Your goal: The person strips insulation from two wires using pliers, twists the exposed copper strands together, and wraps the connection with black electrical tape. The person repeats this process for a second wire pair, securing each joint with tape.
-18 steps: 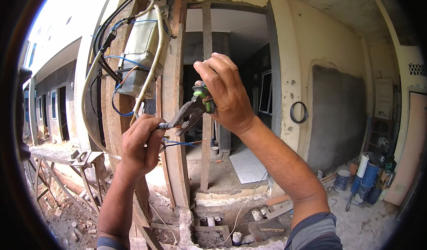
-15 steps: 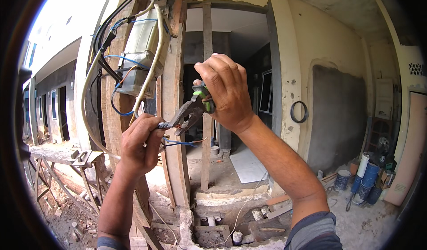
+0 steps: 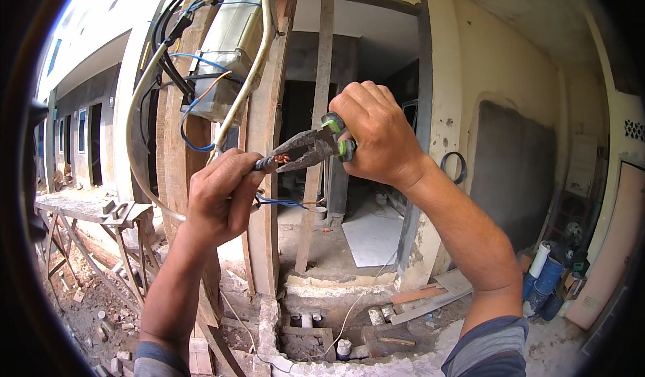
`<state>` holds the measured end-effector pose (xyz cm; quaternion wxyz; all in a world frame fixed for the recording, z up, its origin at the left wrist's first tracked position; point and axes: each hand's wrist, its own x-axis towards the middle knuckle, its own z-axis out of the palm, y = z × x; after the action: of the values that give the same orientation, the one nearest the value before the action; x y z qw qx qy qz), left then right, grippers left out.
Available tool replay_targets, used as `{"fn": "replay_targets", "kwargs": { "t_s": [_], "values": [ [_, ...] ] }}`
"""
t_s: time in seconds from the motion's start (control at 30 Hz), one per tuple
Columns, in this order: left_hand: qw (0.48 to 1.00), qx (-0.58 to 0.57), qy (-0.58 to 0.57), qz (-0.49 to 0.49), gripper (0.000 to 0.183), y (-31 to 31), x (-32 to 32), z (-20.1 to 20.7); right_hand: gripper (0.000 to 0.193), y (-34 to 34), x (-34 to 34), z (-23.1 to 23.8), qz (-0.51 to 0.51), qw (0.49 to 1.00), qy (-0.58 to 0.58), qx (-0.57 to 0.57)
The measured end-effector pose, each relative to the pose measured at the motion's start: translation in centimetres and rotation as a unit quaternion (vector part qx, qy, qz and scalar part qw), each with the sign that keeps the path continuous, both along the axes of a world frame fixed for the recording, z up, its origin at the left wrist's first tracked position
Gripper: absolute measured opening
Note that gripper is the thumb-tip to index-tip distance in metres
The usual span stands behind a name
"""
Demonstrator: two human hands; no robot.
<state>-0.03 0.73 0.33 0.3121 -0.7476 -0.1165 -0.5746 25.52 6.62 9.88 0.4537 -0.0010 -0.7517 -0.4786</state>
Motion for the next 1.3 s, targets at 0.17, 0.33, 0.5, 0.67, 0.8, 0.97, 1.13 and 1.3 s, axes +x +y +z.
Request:
{"fn": "replay_targets", "kwargs": {
  "t_s": [0.17,0.33,0.5,0.67,0.8,0.97,1.13,1.3],
  "values": [
    [0.999,0.025,-0.007,0.036,0.021,0.2,0.9,0.0,0.031,-1.4,1.4,0.0,-0.061,0.996,-0.019,-0.066],
    [0.995,0.082,-0.031,0.044,0.023,1.0,1.6,-0.2,0.029,-2.1,2.1,-1.0,-0.084,0.984,-0.014,-0.158],
    [0.990,0.126,-0.038,0.049,0.023,1.6,1.5,-0.2,0.030,-3.4,2.5,-1.8,-0.180,0.952,-0.013,-0.245],
    [0.991,0.104,-0.064,0.051,0.025,1.5,1.4,-0.4,0.027,-5.2,2.1,-2.5,-0.176,0.959,0.017,-0.221],
    [0.995,0.051,-0.079,0.025,0.029,0.8,1.6,-0.9,0.059,-6.6,1.8,-3.1,-0.309,0.925,0.109,-0.194],
    [0.994,0.024,-0.102,-0.015,0.037,0.1,1.7,-1.1,0.034,-8.7,2.2,-3.6,-0.253,0.927,0.168,-0.221],
    [0.991,0.048,-0.112,-0.061,0.048,-0.3,0.8,-1.9,0.032,-11.7,5.9,-5.7,-0.234,0.797,0.237,-0.503],
    [0.987,0.008,-0.159,-0.030,0.034,-2.7,-2.3,-7.2,0.040,-13.6,12.6,-17.0,-0.164,0.608,0.340,-0.699]
  ]
}}
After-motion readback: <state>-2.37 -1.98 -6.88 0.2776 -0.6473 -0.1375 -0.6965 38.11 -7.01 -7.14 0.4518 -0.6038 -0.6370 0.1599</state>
